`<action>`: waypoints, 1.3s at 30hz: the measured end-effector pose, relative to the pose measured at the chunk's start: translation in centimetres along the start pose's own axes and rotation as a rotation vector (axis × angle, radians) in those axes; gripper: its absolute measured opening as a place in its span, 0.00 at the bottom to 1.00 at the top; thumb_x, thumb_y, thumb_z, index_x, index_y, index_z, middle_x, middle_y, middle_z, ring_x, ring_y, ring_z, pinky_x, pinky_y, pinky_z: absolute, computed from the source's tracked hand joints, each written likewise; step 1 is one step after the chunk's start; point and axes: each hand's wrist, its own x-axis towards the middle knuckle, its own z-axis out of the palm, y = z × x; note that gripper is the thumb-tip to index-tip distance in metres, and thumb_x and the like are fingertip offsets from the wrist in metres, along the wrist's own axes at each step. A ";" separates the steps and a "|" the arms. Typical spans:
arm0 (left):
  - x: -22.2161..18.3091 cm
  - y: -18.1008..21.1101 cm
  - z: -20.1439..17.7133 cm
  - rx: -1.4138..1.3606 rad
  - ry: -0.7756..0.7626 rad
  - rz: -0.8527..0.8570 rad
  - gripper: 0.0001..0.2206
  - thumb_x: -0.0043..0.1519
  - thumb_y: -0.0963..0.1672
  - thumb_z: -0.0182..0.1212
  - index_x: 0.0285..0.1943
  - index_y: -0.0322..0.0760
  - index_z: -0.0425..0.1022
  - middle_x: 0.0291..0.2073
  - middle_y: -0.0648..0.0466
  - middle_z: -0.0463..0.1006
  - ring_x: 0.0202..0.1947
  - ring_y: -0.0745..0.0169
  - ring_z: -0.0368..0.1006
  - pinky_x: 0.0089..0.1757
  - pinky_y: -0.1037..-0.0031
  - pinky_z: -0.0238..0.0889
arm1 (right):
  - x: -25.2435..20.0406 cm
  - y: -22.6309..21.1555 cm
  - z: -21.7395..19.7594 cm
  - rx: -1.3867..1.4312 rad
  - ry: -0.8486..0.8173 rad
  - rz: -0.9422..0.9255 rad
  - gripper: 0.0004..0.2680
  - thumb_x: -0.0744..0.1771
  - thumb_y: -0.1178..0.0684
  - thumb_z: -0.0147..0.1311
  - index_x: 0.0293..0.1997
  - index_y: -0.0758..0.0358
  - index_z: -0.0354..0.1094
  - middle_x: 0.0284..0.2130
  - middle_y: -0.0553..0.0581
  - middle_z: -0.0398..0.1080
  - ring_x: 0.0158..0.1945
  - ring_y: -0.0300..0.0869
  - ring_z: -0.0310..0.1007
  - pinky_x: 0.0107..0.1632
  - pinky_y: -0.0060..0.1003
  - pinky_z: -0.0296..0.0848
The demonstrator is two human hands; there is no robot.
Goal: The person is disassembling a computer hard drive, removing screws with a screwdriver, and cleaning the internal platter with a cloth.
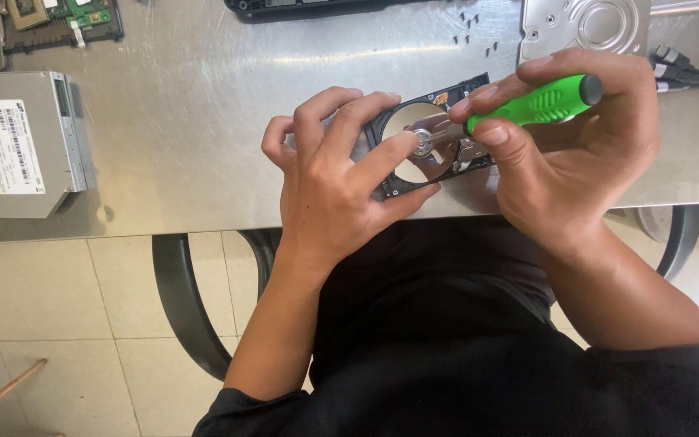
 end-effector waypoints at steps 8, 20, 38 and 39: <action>-0.2 -0.1 0.3 0.011 0.007 0.006 0.16 0.60 0.58 0.74 0.46 0.52 0.82 0.55 0.56 0.76 0.57 0.50 0.64 0.49 0.55 0.43 | 0.5 0.1 -0.2 0.000 -0.059 0.011 0.12 0.72 0.58 0.56 0.54 0.72 0.52 0.37 0.72 0.68 0.42 0.58 0.81 0.48 0.46 0.84; -0.2 -0.1 0.3 0.016 0.006 -0.005 0.17 0.58 0.57 0.76 0.43 0.50 0.81 0.55 0.55 0.77 0.57 0.52 0.64 0.48 0.54 0.44 | 0.5 0.2 -0.5 -0.053 -0.144 -0.047 0.11 0.71 0.63 0.58 0.54 0.76 0.55 0.37 0.73 0.72 0.44 0.57 0.82 0.48 0.45 0.82; -0.8 -0.1 0.3 -0.020 -0.093 -0.022 0.17 0.51 0.55 0.79 0.37 0.48 0.83 0.58 0.55 0.75 0.59 0.49 0.61 0.48 0.52 0.46 | 3.0 -2.0 -2.4 -0.375 -0.375 -0.432 0.09 0.75 0.58 0.49 0.59 0.74 0.72 0.48 0.71 0.73 0.48 0.57 0.78 0.50 0.45 0.75; -0.9 -0.1 0.5 -0.016 -0.084 -0.011 0.17 0.51 0.55 0.79 0.37 0.48 0.83 0.58 0.55 0.75 0.59 0.49 0.61 0.48 0.52 0.46 | 3.0 -2.1 -2.3 -0.381 -0.367 -0.443 0.09 0.75 0.58 0.49 0.59 0.74 0.72 0.48 0.71 0.73 0.48 0.57 0.78 0.50 0.45 0.75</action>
